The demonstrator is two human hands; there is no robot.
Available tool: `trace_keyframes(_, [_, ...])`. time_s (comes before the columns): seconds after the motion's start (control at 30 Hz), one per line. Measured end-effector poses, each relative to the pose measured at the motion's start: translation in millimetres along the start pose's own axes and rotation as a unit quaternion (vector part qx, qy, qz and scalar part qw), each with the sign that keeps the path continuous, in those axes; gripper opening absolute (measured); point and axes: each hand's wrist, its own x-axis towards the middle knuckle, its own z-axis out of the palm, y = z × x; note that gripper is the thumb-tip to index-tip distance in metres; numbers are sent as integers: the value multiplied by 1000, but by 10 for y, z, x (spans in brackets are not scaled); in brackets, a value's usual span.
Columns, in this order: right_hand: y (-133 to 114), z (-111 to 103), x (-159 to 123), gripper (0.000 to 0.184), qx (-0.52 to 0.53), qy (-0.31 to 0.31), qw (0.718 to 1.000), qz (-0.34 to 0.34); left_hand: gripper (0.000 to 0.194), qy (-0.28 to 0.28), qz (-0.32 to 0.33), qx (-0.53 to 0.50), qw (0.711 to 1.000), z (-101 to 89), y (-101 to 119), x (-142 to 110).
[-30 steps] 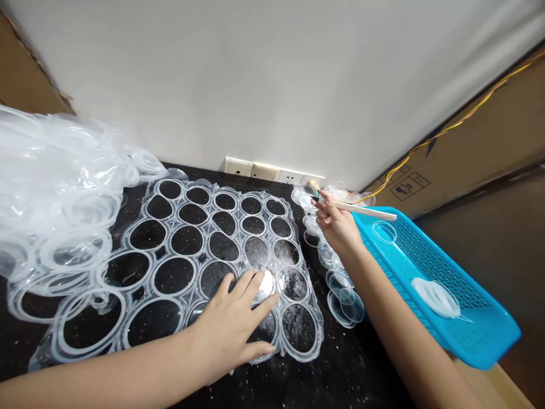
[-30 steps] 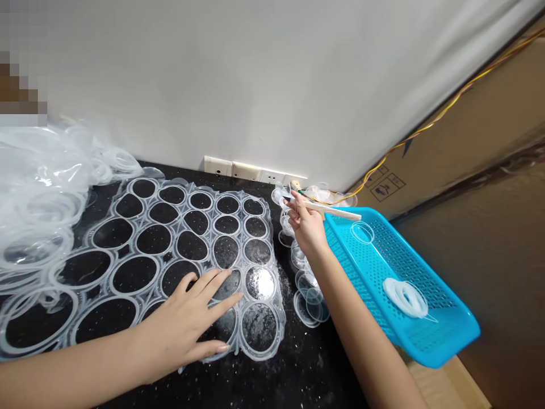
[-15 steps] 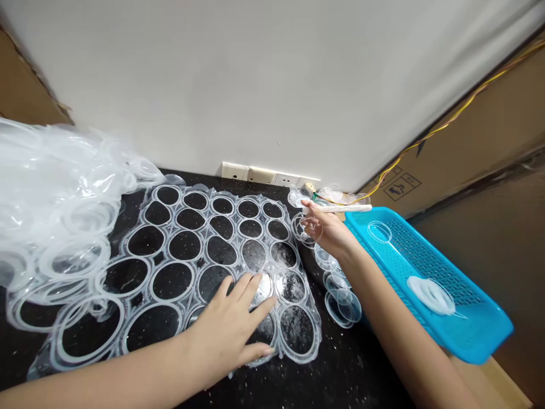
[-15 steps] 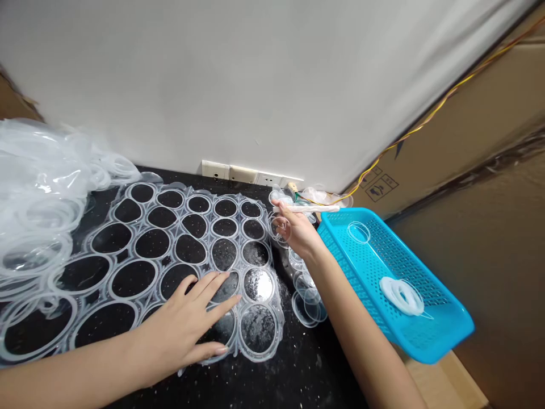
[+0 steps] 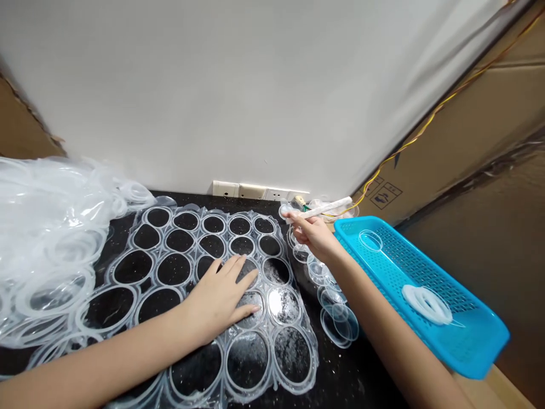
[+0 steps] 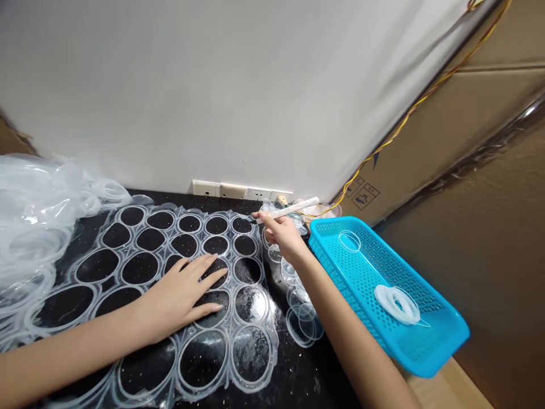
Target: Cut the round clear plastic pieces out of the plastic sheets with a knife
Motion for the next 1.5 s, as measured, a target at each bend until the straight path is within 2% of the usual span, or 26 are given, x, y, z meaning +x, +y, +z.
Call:
trace_keyframes(0.13, [38, 189, 46, 30, -93, -49, 994, -32, 61, -5, 1, 5, 1000, 47, 28, 35])
trace_keyframes(0.27, [205, 362, 88, 21, -171, -113, 978, -48, 64, -6, 4, 4, 1000, 88, 42, 49])
trace_keyframes(0.53, [370, 358, 112, 16, -247, -197, 945, -82, 72, -48, 0, -46, 998, 157, 38, 57])
trace_keyframes(0.63, [397, 343, 125, 19, -268, -210, 935, -100, 74, -40, -5, -63, 997, 193, 53, 66])
trace_keyframes(0.87, [426, 336, 133, 19, -266, -216, 935, -95, 74, -47, 4, -73, 996, 207, 32, 80])
trace_keyframes(1.0, [410, 360, 128, 17, -283, -218, 925, -125, 74, -33, -3, -80, 996, 220, 29, 79])
trace_keyframes(1.07, [399, 372, 106, 16, -313, -220, 909, -165, 73, -28, -9, -87, 996, 221, 28, 79])
trace_keyframes(1.13, [395, 377, 67, 18, -358, -221, 880, -222, 72, -29, -15, -93, 995, 215, 25, 77])
trace_keyframes(1.23, [412, 377, -6, 24, -439, -227, 810, -317, 72, -42, -14, -93, 995, 198, 19, 68])
trace_keyframes(1.33, [435, 381, -64, 28, -504, -220, 748, -373, 71, -47, -11, -101, 994, 178, 14, 60])
trace_keyframes(1.4, [447, 393, -85, 30, -525, -209, 732, -381, 69, -40, -13, -114, 993, 164, 8, 58])
trace_keyframes(1.5, [471, 422, -98, 30, -530, -196, 736, -374, 66, -36, -16, -134, 990, 134, -7, 61])
